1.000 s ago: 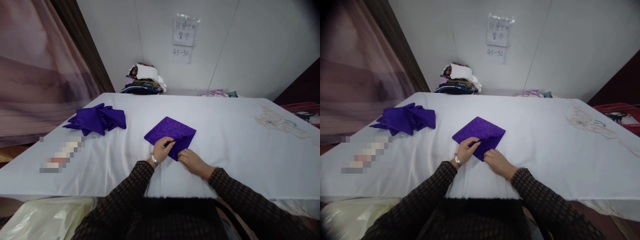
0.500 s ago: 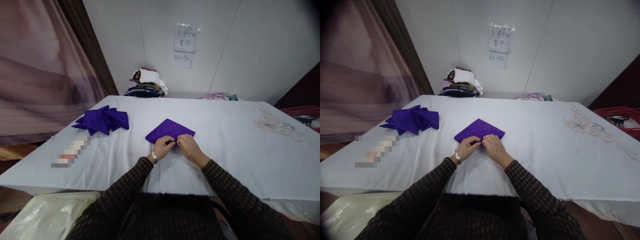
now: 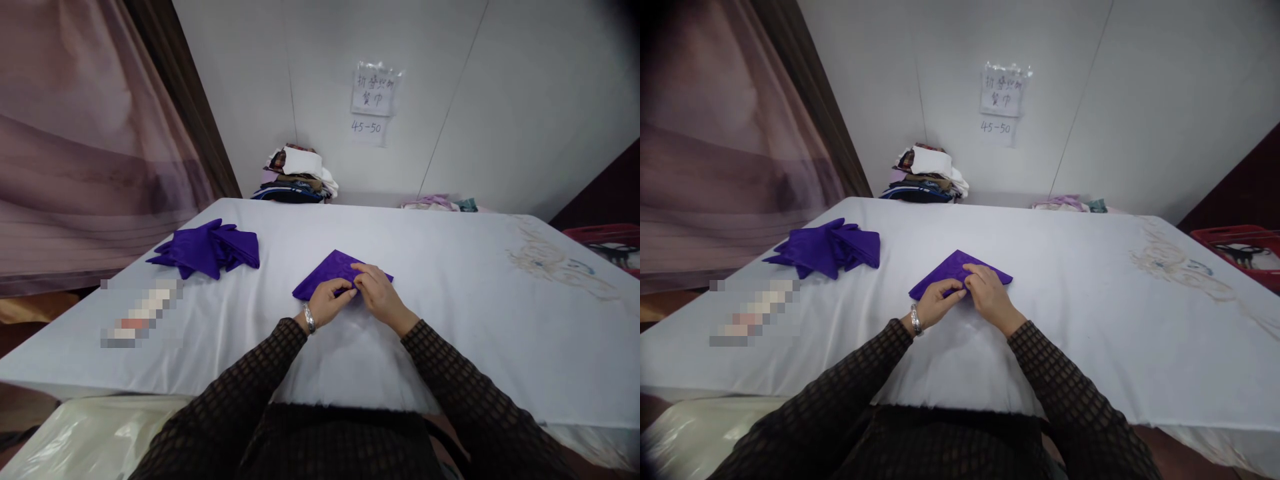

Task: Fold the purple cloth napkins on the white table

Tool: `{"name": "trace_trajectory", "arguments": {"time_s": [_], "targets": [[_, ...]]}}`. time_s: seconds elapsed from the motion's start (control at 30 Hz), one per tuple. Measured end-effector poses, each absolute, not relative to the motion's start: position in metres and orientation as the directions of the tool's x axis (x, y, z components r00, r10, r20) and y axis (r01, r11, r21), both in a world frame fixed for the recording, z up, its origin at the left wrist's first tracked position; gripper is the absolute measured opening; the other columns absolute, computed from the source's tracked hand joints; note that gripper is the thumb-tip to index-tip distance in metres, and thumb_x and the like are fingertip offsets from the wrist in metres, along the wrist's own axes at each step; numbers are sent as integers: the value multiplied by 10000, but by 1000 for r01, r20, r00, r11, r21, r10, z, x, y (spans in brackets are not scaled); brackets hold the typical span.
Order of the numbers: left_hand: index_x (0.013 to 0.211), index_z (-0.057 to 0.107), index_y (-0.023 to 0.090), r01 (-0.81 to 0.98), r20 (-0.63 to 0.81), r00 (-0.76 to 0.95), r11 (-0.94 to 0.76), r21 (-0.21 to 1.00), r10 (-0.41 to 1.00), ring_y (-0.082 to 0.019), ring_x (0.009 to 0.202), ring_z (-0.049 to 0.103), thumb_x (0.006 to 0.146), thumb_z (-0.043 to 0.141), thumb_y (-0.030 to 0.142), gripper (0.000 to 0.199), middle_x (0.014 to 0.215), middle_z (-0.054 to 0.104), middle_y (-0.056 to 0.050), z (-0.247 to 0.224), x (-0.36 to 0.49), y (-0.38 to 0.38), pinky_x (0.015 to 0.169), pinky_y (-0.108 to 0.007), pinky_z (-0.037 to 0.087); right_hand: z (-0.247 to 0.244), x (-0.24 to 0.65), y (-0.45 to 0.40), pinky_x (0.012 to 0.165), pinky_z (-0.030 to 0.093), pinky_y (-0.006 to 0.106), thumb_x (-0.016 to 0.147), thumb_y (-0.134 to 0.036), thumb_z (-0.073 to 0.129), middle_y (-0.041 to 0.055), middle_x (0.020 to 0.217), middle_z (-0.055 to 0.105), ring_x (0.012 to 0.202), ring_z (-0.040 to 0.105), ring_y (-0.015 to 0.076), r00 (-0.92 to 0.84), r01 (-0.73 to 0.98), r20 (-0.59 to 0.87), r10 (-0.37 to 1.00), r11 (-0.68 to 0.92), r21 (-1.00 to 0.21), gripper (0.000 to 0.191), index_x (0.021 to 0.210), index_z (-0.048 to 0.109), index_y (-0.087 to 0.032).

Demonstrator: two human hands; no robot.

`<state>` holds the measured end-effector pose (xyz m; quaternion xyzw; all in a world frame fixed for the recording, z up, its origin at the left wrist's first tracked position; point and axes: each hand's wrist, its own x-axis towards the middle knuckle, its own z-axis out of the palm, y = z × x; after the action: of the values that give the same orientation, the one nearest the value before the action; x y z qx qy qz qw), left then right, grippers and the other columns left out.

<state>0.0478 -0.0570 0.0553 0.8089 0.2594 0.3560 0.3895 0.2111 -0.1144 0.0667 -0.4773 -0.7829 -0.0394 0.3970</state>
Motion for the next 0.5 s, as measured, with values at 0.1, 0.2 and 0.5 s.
{"name": "trace_trajectory", "arguments": {"time_s": [0.1,0.2,0.5], "targets": [[824,650,175,146,379,591,-556,818,712,-155,762,601,782,619,317,151,814,677,-21,55,49,-56,715,-271,457,68,211,-112,924,411,438,915,-169,382,126,1194,564,1131,496,223,-210,745,641,739,545,-384,161,894,538,-203],[787,648,174,172,389,566,-566,806,727,-142,710,587,811,581,300,145,764,664,-15,54,50,-55,675,-262,447,67,212,-111,943,413,425,911,-196,413,104,1172,583,1122,512,210,-159,665,594,788,531,-526,142,923,554,-214],[805,648,184,164,400,596,-594,788,696,-142,722,597,814,568,256,107,784,672,-13,58,50,-55,661,-253,440,68,223,-120,866,459,359,811,-322,610,51,1025,644,971,587,198,-80,500,374,924,362,-787,274,1069,602,-231]]}}
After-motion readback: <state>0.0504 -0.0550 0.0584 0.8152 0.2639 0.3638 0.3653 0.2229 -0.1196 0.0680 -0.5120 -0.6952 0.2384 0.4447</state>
